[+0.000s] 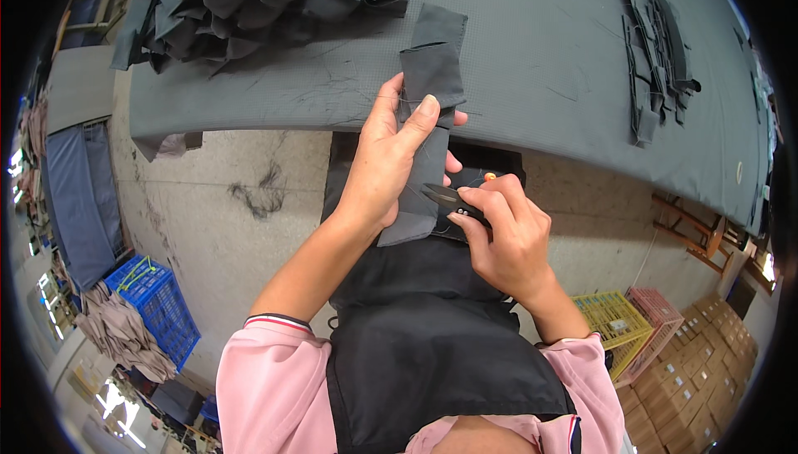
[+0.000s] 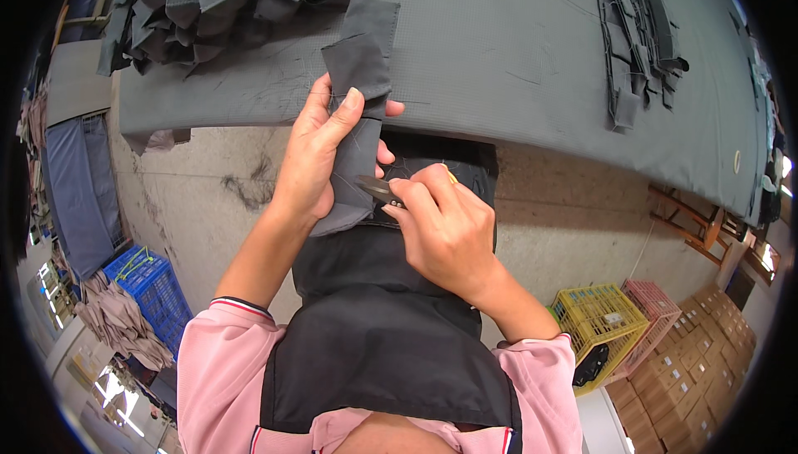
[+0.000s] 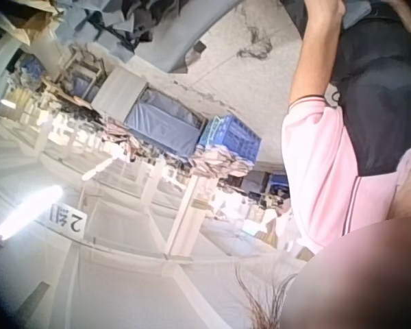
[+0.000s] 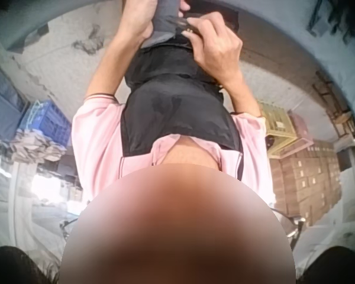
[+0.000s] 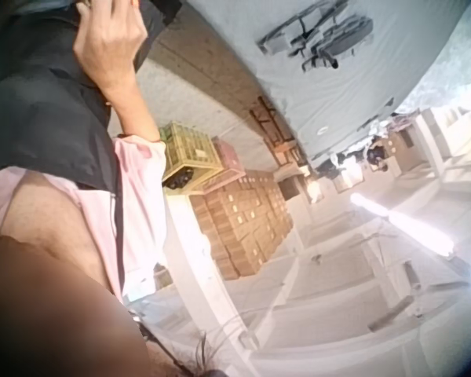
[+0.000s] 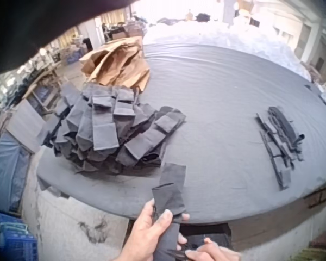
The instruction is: Using a small cutting tool to trim or separate black fabric straps on a work table.
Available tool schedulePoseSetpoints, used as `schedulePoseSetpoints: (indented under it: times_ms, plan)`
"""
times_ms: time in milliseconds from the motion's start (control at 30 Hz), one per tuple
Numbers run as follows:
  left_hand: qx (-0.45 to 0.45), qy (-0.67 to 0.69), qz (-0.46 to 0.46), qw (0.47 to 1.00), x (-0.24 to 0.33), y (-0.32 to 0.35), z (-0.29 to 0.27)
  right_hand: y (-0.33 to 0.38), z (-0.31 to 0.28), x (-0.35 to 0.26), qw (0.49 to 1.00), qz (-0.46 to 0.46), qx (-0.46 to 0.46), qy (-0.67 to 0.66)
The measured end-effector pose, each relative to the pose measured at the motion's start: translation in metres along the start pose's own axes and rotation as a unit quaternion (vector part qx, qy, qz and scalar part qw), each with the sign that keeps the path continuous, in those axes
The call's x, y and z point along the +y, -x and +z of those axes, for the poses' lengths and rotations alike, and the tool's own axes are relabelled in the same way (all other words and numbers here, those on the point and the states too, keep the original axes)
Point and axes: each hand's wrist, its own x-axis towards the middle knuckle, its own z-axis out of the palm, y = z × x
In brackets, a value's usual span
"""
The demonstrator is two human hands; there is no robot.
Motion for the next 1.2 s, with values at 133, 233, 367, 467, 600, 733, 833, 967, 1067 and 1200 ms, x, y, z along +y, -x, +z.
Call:
schedulePoseSetpoints:
  times_ms: [133,233,367,467,600,733,833,967,1067,1200]
  plan:
    - [-0.003,0.012,-0.002,1.0,-0.002,0.001,0.0,-0.001,0.006,-0.002,1.0,0.012,-0.006,-0.016]
    - [-0.009,0.012,-0.007,1.0,-0.002,0.001,-0.002,0.002,0.008,-0.003,1.0,0.006,-0.001,0.023]
    - [0.0,0.004,-0.011,1.0,-0.003,0.0,-0.004,0.008,0.004,-0.002,0.999,0.0,0.037,0.04]
    - [0.0,-0.002,-0.016,1.0,-0.002,0.0,-0.004,0.009,0.0,0.0,0.998,-0.007,0.053,0.027]
    - [-0.002,0.001,-0.012,1.0,-0.002,0.001,-0.001,0.003,-0.001,-0.003,0.999,-0.014,0.003,0.044]
    - [0.018,0.006,0.002,1.0,-0.002,0.001,0.0,0.002,0.005,-0.001,1.0,0.008,0.012,-0.005]
    - [0.014,0.009,0.002,1.0,-0.003,0.001,0.0,0.003,0.008,-0.002,1.0,0.014,0.025,0.009]
    - [0.013,0.011,0.003,1.0,-0.004,0.0,0.001,0.005,0.01,-0.002,0.999,-0.006,0.037,0.025]
    - [0.012,0.01,0.003,1.0,-0.005,0.001,0.002,0.007,0.011,0.0,0.998,-0.002,0.035,0.046]
    - [0.003,0.01,-0.008,1.0,-0.006,0.001,-0.001,0.009,0.007,0.008,0.995,0.022,0.097,-0.014]
